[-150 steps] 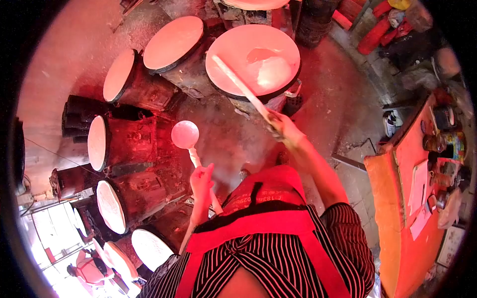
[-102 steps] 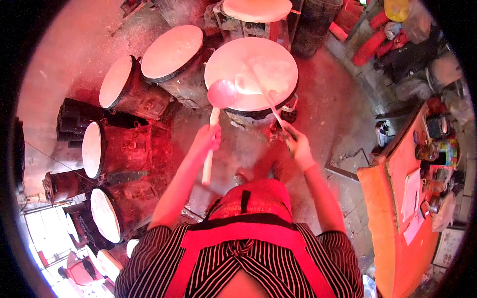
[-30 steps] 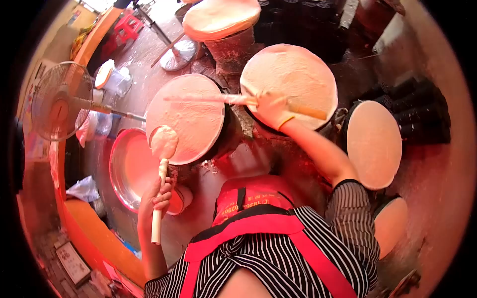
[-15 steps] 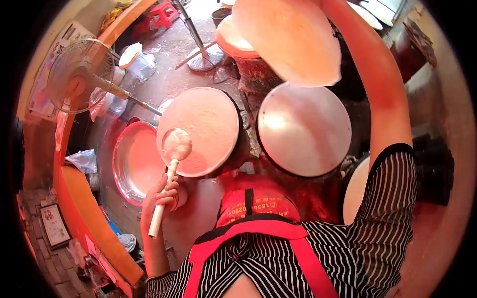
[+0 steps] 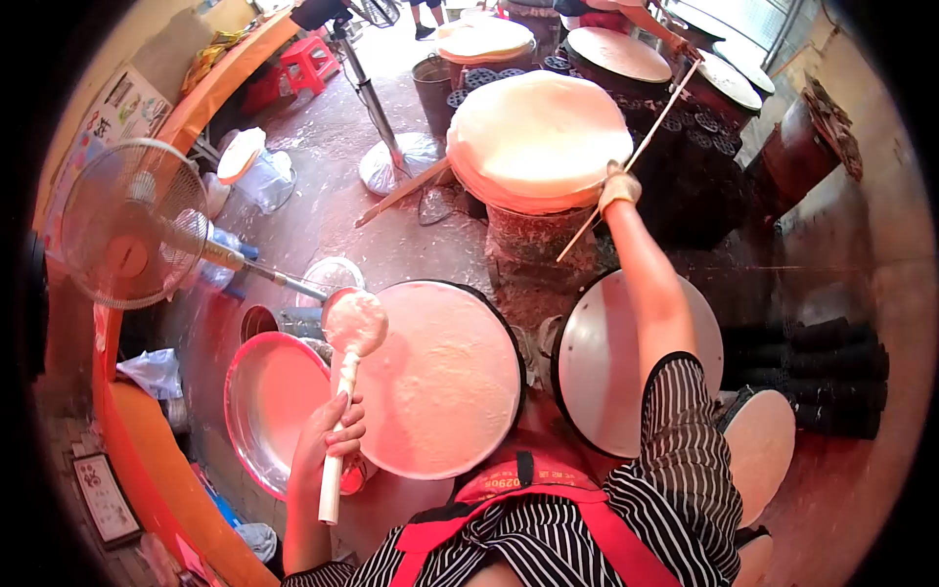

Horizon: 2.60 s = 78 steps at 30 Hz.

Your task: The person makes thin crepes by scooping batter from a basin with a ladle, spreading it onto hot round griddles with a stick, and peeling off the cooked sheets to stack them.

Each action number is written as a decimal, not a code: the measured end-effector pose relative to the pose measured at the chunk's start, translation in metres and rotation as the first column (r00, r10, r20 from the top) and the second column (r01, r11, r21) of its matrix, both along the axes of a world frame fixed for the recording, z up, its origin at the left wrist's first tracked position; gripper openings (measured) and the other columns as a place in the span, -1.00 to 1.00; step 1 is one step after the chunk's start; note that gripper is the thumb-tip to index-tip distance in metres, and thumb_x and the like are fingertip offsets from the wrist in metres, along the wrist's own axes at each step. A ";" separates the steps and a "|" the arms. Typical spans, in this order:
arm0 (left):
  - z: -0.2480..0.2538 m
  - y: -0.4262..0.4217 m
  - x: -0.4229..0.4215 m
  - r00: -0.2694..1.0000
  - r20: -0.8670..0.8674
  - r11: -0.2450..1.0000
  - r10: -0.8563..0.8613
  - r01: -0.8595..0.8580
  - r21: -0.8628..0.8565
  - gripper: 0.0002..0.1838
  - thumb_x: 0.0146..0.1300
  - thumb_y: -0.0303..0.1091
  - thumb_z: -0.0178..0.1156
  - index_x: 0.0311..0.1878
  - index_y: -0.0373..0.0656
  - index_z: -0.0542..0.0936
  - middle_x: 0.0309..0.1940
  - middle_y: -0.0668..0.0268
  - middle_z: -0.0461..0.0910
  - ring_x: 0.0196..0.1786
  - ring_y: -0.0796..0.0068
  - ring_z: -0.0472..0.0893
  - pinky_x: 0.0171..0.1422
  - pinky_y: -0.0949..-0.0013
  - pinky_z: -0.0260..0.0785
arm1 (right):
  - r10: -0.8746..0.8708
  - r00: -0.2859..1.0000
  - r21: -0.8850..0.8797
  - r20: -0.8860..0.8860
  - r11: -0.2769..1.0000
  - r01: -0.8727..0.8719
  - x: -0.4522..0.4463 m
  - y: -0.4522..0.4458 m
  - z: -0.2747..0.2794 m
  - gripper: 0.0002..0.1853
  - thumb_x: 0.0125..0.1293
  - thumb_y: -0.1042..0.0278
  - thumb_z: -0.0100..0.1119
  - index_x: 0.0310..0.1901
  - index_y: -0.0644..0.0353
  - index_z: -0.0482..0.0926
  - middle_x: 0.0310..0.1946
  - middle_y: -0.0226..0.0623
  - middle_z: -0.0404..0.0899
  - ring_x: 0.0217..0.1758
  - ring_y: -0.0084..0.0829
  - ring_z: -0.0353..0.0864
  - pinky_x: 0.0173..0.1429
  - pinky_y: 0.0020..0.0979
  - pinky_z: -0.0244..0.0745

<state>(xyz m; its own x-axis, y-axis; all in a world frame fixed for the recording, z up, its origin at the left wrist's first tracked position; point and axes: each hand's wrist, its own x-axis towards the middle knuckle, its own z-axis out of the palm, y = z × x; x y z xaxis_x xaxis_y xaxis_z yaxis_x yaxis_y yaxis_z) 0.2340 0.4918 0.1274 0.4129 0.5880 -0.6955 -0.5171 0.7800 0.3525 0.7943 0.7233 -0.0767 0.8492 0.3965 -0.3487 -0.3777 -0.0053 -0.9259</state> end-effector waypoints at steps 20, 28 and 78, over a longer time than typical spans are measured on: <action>0.059 -0.072 0.204 0.313 -0.928 0.155 -0.201 0.946 0.285 -0.71 0.31 -0.34 -0.03 0.04 -0.25 0.35 -0.59 0.29 0.46 -0.73 0.54 0.39 -0.71 0.44 0.21 | 0.578 0.081 -0.398 0.812 0.649 -0.649 -0.041 -0.501 0.143 -0.46 0.28 0.54 -0.06 0.32 0.12 0.30 -0.07 -0.21 0.59 -0.45 -0.33 0.54 -0.33 -0.39 0.48; 0.009 -0.153 0.350 0.434 -0.820 -0.374 0.373 0.879 0.295 -0.78 -0.01 -0.41 0.20 -0.30 -0.33 0.52 -0.54 -0.01 0.54 -0.49 0.13 0.60 -0.37 0.15 0.38 | 0.673 0.433 -0.493 0.600 0.737 -0.462 -0.003 -0.647 0.144 -0.48 0.33 0.42 -0.02 0.33 -0.09 0.31 -0.33 -0.37 0.57 -0.45 -0.40 0.52 -0.37 -0.39 0.43; -0.102 -0.266 0.085 0.862 -0.487 0.872 -0.142 0.342 0.350 -0.85 0.23 -0.35 0.28 -0.28 -0.25 0.63 -0.59 0.58 0.31 -0.62 0.84 0.15 -0.60 0.69 -0.11 | 0.250 0.951 -0.273 0.181 0.942 -0.196 -0.127 -0.458 0.019 -0.57 0.32 0.22 0.07 0.23 -0.08 0.46 -0.60 -0.42 0.47 -0.75 -0.57 0.26 -0.63 -0.44 0.27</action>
<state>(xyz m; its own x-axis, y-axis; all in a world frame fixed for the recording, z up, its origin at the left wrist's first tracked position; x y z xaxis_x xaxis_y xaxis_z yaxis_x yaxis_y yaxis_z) 0.3190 0.2258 0.0251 0.2960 0.7796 -0.5519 -0.0465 0.5889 0.8069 0.6668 0.2658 -0.0575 0.8132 0.5078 -0.2842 -0.1374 -0.3070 -0.9417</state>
